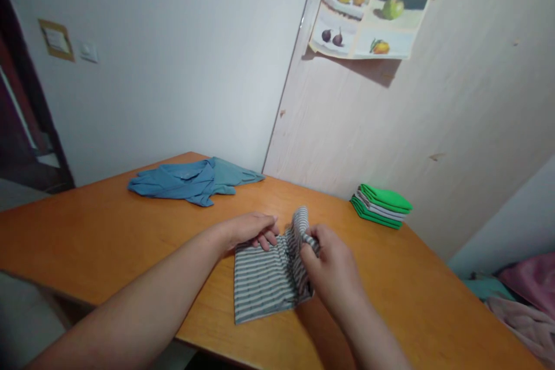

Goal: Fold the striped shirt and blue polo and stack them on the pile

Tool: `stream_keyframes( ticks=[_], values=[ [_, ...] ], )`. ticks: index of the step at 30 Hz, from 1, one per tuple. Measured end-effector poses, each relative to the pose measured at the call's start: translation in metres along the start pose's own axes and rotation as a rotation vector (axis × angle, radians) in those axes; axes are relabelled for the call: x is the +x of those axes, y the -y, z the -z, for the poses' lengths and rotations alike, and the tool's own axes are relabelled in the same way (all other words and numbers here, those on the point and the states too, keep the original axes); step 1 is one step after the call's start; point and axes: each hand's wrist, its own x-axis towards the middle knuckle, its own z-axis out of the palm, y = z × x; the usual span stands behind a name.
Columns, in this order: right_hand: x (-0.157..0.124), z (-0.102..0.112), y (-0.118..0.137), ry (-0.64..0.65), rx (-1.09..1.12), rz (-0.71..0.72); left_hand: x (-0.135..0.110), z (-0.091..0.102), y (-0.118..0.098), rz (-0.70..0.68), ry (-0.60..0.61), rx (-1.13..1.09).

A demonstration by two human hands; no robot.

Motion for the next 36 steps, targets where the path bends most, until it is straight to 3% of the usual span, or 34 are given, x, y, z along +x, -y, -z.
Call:
stream_keyframes(
  ticks=[4, 7, 10, 17, 27, 32, 36],
  values=[
    [-0.035, -0.032, 0.044, 0.131, -0.079, 0.354, 0.001, 0.006, 0.006, -0.002, 0.01, -0.17],
    [-0.06, -0.06, 0.051, 0.175, -0.164, 0.422, 0.003, 0.015, 0.009, 0.049, 0.021, -0.267],
    [-0.072, -0.074, 0.046, 0.203, -0.194, 0.435, 0.003, 0.025, 0.01, 0.047, -0.031, -0.238],
    [-0.072, -0.067, 0.043, 0.185, -0.167, 0.448, -0.003, 0.029, 0.016, -0.121, -0.059, 0.02],
    [-0.083, -0.065, 0.046, 0.2, -0.198, 0.525, -0.002, 0.029, 0.016, -0.159, -0.153, 0.205],
    [-0.082, -0.063, 0.039, 0.215, -0.238, 0.506, -0.004, 0.024, 0.012, -0.212, -0.141, 0.272],
    [-0.078, -0.049, 0.024, 0.218, -0.266, 0.426, -0.003, 0.018, 0.013, -0.21, -0.16, 0.304]
  ],
)
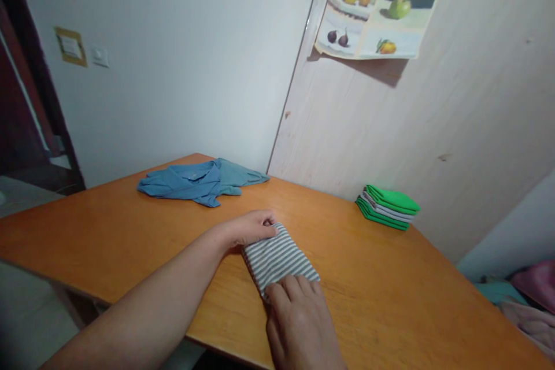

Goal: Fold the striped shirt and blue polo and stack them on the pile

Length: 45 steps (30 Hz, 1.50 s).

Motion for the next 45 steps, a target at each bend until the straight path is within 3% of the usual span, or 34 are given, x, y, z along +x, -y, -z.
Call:
stream_keyframes(
  ticks=[6, 11, 13, 16, 21, 25, 28, 34, 39, 45],
  values=[
    [-0.024, 0.014, -0.045, -0.056, 0.119, -0.066, 0.003, -0.005, 0.007, 0.029, -0.021, -0.015],
    [-0.041, 0.021, -0.079, -0.282, 0.292, -0.371, 0.008, -0.003, 0.007, 0.009, -0.101, -0.021],
    [-0.04, 0.022, -0.083, -0.346, 0.297, -0.424, 0.008, -0.004, 0.005, -0.011, -0.125, -0.069],
    [-0.033, 0.02, -0.077, -0.36, 0.302, -0.378, 0.005, -0.006, 0.0, -0.07, -0.089, -0.16],
    [-0.023, 0.01, -0.061, -0.255, 0.24, -0.24, 0.0, -0.005, 0.004, -0.156, 0.102, -0.157],
    [-0.024, 0.006, -0.06, -0.091, 0.17, -0.262, 0.003, 0.002, 0.014, -0.114, 0.217, -0.147],
    [-0.025, 0.008, -0.063, -0.047, 0.174, -0.277, 0.003, 0.005, 0.015, -0.11, 0.25, -0.143],
    [-0.007, 0.017, -0.069, -0.151, 0.301, -0.269, 0.002, 0.002, 0.01, -0.104, 0.158, -0.201],
    [0.025, 0.026, -0.052, -0.241, 0.308, -0.227, 0.011, 0.0, 0.017, -0.077, 0.041, -0.237],
    [0.05, 0.004, -0.027, 0.024, 0.27, -0.094, 0.015, 0.001, 0.023, -0.066, 0.008, -0.225]
  ],
)
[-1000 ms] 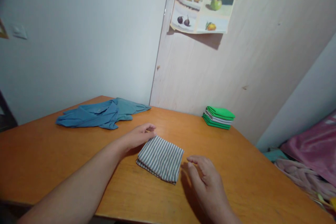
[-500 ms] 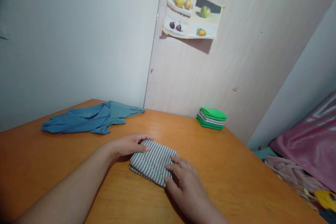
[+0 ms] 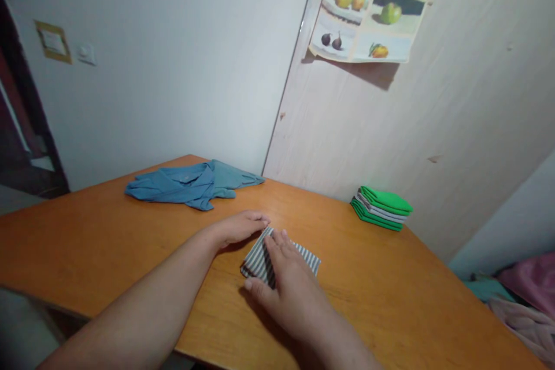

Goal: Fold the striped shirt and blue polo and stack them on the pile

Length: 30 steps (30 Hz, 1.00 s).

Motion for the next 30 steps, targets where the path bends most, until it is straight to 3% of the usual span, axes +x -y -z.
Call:
stream_keyframes(
  ticks=[3, 6, 12, 16, 24, 30],
  values=[
    [0.002, -0.018, -0.009, 0.047, 0.01, -0.011, 0.0, 0.0, 0.001, 0.022, -0.013, 0.003],
    [0.003, -0.026, -0.02, -0.022, 0.185, -0.057, 0.002, 0.0, 0.003, 0.053, -0.02, 0.0],
    [0.002, -0.016, -0.025, -0.094, 0.794, -0.281, 0.007, 0.001, 0.008, 0.09, -0.014, -0.02],
    [-0.001, -0.014, -0.028, -0.13, 1.013, -0.449, 0.007, 0.001, 0.009, 0.053, 0.009, -0.046],
    [0.001, -0.01, -0.025, -0.151, 0.946, -0.429, 0.016, -0.02, 0.016, -0.026, 0.023, -0.006],
    [0.006, 0.001, -0.012, -0.196, 0.786, -0.362, 0.021, -0.024, 0.026, -0.009, -0.064, 0.151]
  ],
)
